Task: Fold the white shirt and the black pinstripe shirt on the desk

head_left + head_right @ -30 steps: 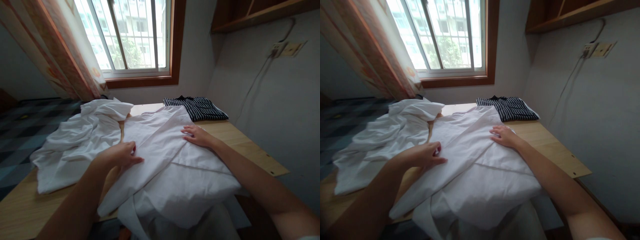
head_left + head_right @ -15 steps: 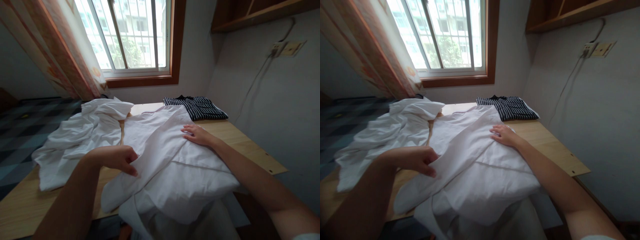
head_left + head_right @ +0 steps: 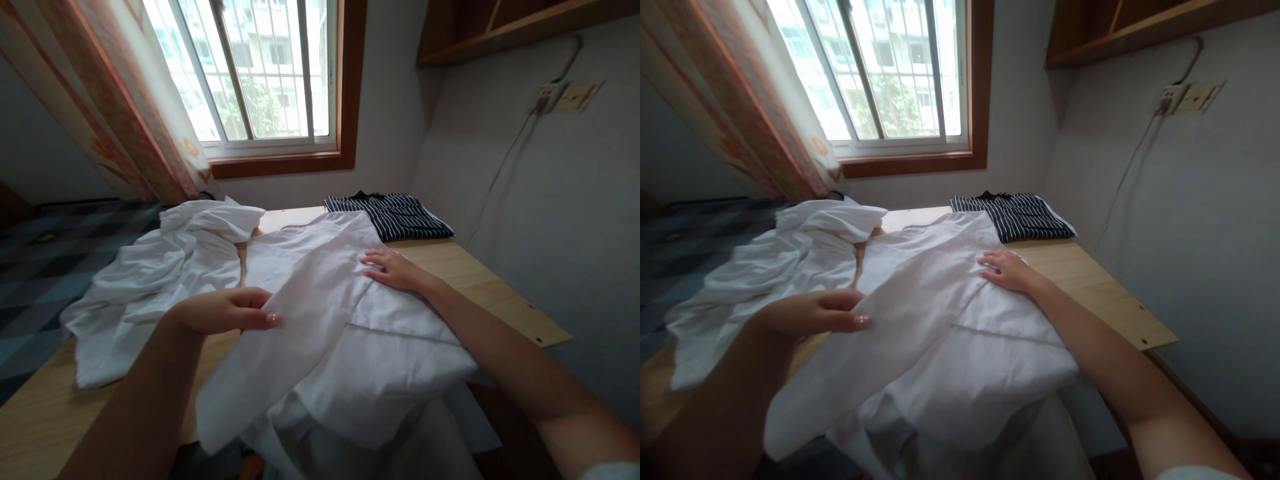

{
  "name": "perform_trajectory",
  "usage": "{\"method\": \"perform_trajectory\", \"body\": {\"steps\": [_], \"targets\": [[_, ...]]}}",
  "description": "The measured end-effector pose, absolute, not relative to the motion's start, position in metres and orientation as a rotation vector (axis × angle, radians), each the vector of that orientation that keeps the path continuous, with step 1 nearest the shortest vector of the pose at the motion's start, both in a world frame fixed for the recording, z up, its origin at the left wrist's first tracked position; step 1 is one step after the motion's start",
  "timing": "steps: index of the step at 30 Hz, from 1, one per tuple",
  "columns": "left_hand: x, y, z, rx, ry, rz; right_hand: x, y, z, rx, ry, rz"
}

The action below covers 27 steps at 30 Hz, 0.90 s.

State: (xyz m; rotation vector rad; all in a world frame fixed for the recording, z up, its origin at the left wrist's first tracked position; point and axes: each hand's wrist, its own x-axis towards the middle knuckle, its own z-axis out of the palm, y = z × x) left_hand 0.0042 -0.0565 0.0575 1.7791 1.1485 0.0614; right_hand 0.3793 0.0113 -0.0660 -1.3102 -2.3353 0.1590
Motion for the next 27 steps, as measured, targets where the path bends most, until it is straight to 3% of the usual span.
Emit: {"method": "perform_trajectory", "body": {"steps": [4,9,11,15,17,21,27], "targets": [[-0.004,-0.045,0.056,1.921,1.201,-0.274,0.380,0.011,-0.066,-1.327,-2.348,0.152],[-0.020,-0.030,0.048,1.851,1.363,-0.340,0.380,0.011,-0.066,-1.346,-2.364,0.152],[-0.022,-0.025,0.048,1.930,1.390,-0.187,0.380,0.011,-0.066,-1.338,-2.354,0.154],[0.003,-0.023,0.039,2.384,1.490,0.514,0.380,0.012,-0.066,-1.333,-2.353,0.148],[0.024,-0.027,0.025,2.548,1.314,0.618,0.380,0.012,-0.066,-1.337,-2.360,0.149],[0.052,-0.038,-0.010,2.693,0.929,0.152,0.380,0.011,-0.065,-1.333,-2.356,0.160],[0.056,-0.041,-0.031,2.760,1.051,-0.168,0.381,0.010,-0.060,-1.355,-2.373,0.164]]}}
